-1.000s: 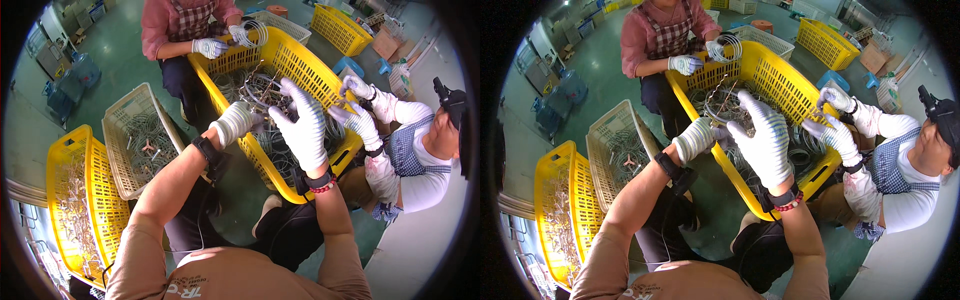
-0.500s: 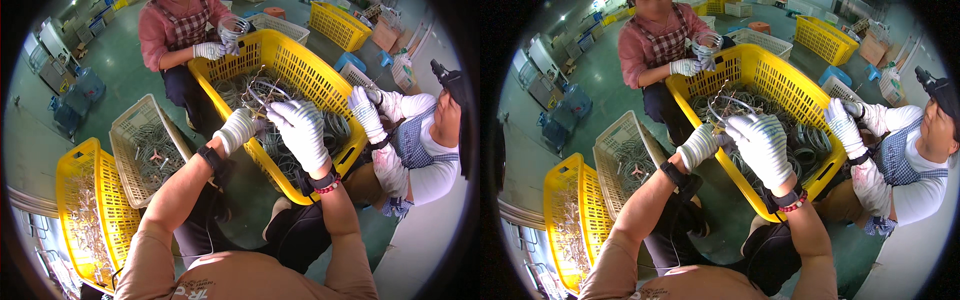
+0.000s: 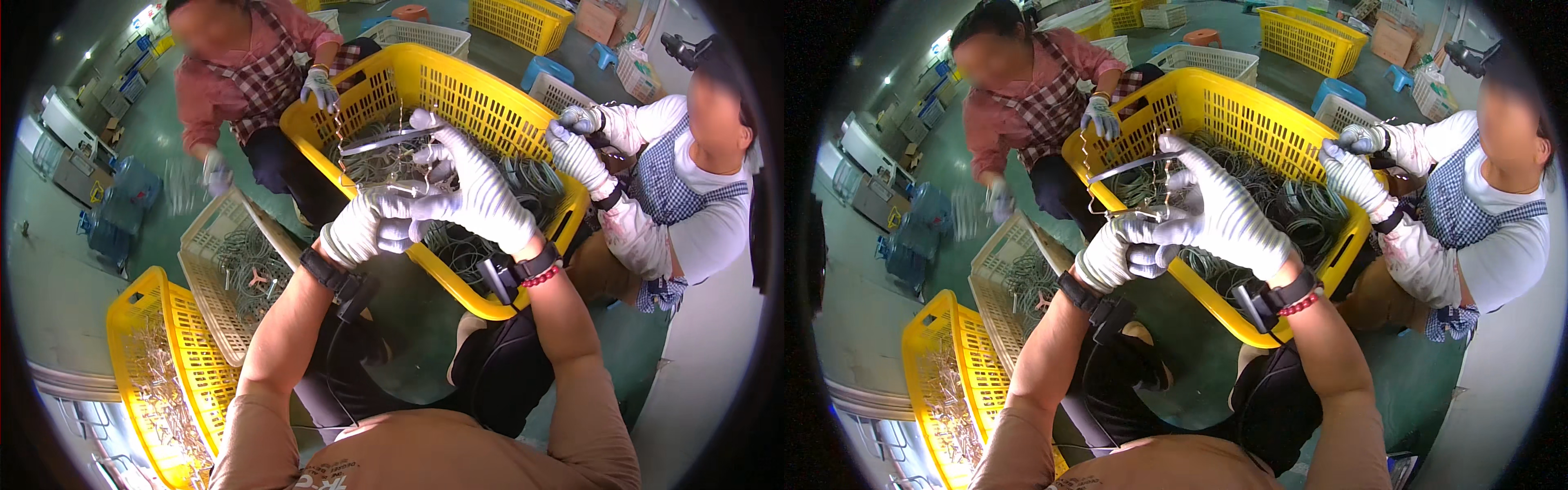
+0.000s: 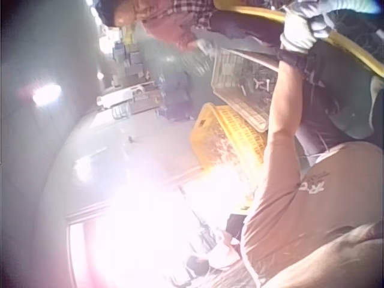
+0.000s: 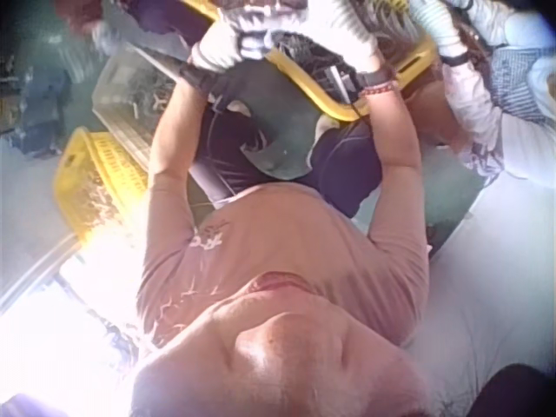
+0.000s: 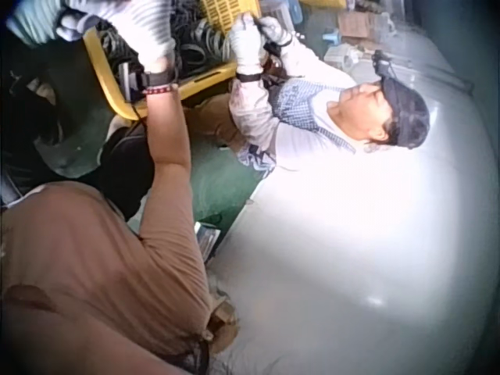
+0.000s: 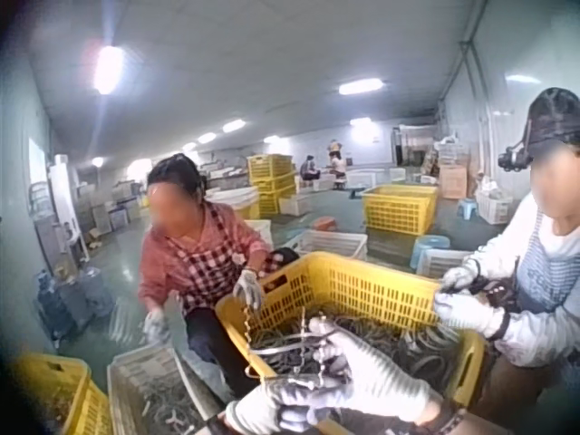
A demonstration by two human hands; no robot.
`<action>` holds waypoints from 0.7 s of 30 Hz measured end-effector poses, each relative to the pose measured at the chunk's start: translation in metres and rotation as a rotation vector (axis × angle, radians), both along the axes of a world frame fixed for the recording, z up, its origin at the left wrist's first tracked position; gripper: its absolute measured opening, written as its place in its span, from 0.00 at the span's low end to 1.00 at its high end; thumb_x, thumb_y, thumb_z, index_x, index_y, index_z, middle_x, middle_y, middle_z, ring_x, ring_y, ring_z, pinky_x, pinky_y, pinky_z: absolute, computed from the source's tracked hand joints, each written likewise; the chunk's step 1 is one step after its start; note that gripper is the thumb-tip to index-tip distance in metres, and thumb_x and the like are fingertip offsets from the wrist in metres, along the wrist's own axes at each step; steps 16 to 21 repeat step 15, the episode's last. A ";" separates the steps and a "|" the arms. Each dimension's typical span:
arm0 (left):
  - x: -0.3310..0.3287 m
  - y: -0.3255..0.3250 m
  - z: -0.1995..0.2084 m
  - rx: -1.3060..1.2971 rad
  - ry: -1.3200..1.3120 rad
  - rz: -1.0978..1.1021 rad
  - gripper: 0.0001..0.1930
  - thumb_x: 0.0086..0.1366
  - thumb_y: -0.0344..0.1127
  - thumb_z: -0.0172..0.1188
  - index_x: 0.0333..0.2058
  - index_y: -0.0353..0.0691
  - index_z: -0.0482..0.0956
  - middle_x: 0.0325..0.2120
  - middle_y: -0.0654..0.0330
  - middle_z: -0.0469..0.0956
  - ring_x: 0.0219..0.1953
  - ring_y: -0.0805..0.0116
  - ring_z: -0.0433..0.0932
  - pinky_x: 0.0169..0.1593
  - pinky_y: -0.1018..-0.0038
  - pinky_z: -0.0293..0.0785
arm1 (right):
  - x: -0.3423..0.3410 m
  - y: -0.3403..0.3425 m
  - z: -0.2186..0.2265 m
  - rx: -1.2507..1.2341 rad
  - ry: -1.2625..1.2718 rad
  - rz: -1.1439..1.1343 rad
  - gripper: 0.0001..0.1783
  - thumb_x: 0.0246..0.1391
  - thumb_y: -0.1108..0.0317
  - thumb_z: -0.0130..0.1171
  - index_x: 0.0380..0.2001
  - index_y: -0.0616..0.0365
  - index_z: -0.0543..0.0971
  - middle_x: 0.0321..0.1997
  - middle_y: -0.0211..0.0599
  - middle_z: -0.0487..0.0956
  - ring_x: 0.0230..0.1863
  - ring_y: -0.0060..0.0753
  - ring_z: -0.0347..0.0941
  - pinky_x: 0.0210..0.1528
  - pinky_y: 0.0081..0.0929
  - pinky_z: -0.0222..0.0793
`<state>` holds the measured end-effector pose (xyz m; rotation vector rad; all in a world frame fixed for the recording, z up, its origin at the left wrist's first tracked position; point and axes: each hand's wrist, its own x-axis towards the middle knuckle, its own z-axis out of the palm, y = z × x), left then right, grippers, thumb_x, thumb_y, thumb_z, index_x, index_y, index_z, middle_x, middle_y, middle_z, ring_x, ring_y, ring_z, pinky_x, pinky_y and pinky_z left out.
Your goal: The person is manually assembling metal wire components and placing them into baskets in a factory setting.
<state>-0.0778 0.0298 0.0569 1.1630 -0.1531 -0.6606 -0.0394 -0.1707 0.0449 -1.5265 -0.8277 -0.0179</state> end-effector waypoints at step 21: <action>0.016 0.009 -0.031 -0.037 0.009 0.159 0.10 0.72 0.44 0.57 0.37 0.45 0.78 0.18 0.70 0.67 0.15 0.80 0.55 0.20 0.80 0.52 | -0.004 0.016 0.009 0.003 -0.158 -0.321 0.38 0.46 0.73 0.76 0.63 0.59 0.74 0.52 0.39 0.78 0.42 0.35 0.81 0.46 0.36 0.79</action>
